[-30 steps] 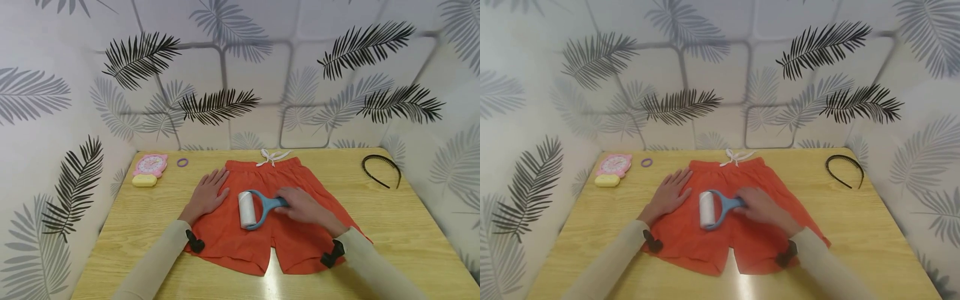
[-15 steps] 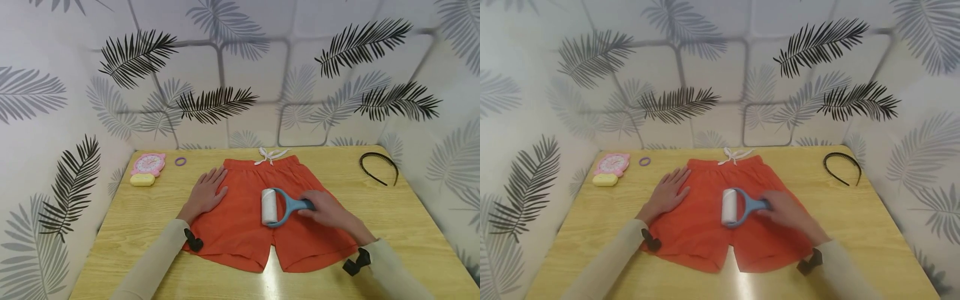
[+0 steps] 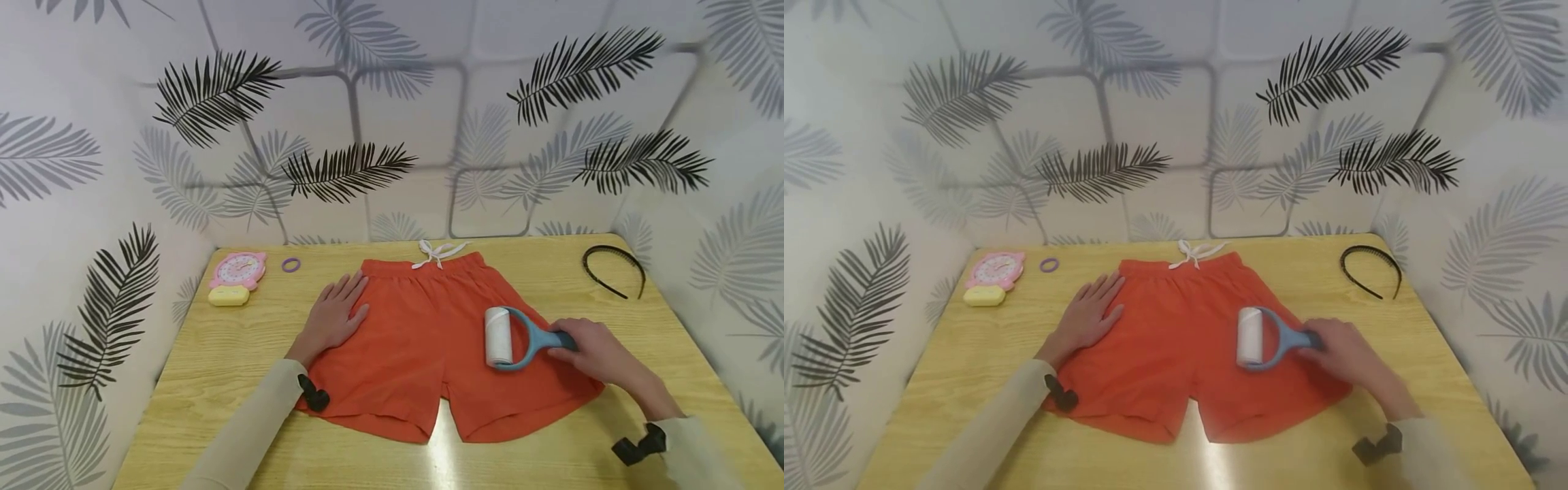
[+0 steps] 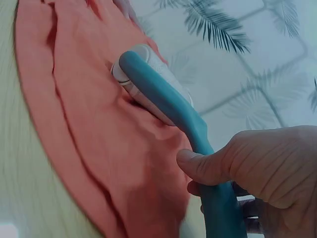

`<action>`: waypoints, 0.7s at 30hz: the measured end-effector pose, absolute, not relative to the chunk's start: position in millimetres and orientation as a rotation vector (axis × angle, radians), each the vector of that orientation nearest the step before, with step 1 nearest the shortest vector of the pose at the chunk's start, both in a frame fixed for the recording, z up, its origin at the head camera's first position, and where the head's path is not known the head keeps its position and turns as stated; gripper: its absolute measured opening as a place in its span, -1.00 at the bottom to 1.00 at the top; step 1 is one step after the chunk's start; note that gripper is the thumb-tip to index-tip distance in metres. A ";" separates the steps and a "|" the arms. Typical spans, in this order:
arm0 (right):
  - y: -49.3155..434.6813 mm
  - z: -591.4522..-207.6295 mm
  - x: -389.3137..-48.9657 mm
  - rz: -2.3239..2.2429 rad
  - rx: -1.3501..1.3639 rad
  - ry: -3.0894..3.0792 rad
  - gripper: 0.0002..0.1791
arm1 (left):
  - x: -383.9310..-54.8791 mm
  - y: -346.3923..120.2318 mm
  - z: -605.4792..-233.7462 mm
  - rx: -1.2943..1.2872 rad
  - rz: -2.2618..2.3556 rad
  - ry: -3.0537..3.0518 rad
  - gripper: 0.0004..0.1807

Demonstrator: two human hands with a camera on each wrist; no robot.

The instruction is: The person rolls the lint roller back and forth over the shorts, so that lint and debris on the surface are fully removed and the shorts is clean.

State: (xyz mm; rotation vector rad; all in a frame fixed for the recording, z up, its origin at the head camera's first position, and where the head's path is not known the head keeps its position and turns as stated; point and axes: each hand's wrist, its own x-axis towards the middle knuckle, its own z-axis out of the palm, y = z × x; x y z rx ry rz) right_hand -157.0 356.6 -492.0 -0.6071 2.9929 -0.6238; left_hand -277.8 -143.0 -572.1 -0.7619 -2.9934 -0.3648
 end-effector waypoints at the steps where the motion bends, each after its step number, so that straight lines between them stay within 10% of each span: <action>1: 363.9 -492.1 -154.4 -0.609 -0.593 3.000 -0.73 | -278.0 -142.5 -572.2 -0.761 -0.366 -2.994 -0.26; 21: 454.7 -484.5 -106.5 -0.568 -0.556 3.198 -0.67 | -278.5 -141.6 -574.0 -0.752 -0.351 -2.991 -0.26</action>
